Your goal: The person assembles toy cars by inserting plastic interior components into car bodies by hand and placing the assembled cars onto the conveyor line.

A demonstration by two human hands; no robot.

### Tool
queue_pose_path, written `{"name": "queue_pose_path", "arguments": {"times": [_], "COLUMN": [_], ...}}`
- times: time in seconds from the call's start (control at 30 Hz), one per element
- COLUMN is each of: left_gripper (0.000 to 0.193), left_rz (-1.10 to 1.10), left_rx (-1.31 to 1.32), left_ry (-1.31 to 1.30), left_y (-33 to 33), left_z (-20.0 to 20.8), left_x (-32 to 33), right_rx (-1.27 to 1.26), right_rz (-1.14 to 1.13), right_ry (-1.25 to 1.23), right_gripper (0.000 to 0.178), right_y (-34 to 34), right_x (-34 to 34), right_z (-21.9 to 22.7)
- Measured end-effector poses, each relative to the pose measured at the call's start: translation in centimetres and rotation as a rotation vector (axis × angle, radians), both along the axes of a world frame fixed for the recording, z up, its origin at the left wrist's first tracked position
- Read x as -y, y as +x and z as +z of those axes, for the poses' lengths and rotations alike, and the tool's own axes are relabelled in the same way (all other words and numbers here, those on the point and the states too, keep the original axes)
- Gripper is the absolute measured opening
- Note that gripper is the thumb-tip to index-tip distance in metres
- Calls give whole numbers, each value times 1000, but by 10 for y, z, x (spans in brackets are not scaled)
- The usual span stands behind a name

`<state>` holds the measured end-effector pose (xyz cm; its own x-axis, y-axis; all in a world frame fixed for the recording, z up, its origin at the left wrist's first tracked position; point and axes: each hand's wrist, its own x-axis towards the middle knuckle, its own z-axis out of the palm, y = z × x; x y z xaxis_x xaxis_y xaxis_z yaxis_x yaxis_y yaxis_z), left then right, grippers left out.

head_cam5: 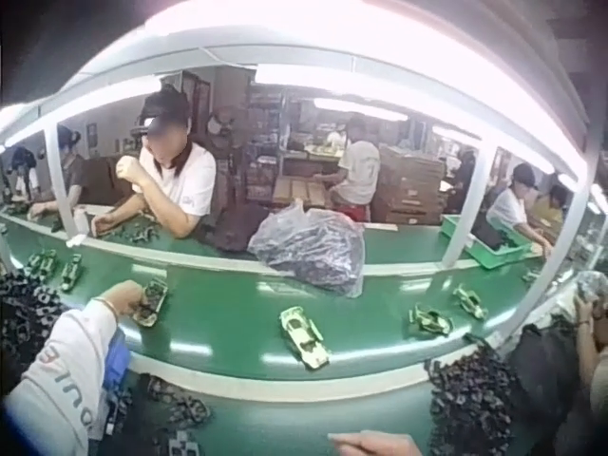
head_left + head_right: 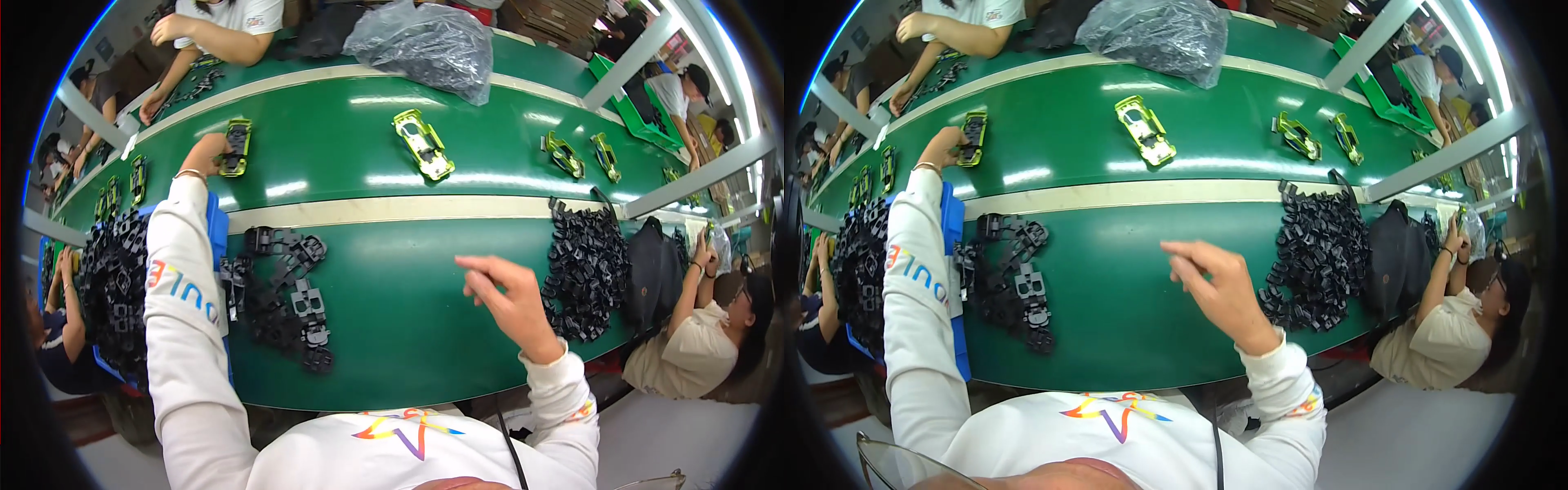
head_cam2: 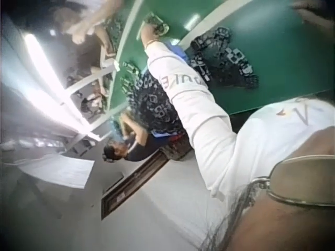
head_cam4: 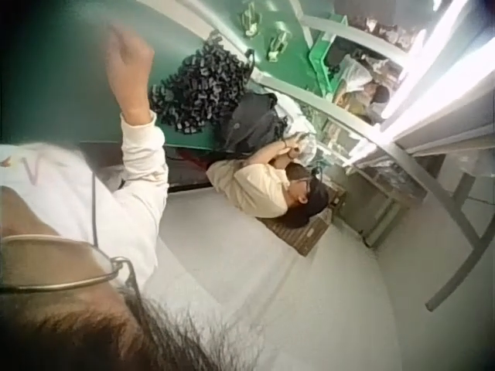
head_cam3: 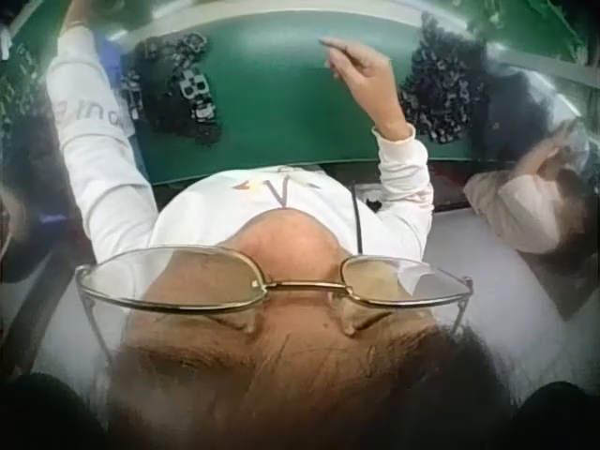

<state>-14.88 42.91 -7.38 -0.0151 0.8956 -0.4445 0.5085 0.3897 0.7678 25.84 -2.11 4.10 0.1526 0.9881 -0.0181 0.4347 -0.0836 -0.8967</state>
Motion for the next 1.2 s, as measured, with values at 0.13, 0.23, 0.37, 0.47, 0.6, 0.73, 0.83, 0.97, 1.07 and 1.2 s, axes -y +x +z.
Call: {"name": "queue_pose_path", "arguments": {"times": [0.13,0.23,0.37,0.47,0.6,0.73,0.83,0.97,1.07,1.2], "left_gripper": [34,54,69,80,70,39,36,38,43,48], "left_rz": [2,-196,-365,-262,16,206,241,132,102,147], "left_rx": [-478,-997,-165,225,812,1166,1146,1162,1134,1140], "left_ry": [37,147,574,181,5,186,62,-171,-233,-182], "left_y": [-64,-65,43,127,166,169,147,88,59,43], "left_z": [39,47,98,134,107,94,89,90,83,78], "left_x": [20,30,145,250,307,365,425,507,527,526], "right_rx": [306,681,699,377,64,-10,1,147,215,380], "right_rz": [105,-39,-61,-66,182,371,280,416,522,554], "right_ry": [243,424,187,166,267,423,359,153,253,489], "right_gripper": [53,89,89,84,86,63,40,34,36,45], "right_y": [5,6,4,-14,-71,-78,-56,-72,-108,-148], "right_x": [-83,-164,-208,-207,-144,-48,-17,4,-17,-66], "right_z": [-13,-61,-91,-89,-40,8,-2,-21,-43,-54]}}
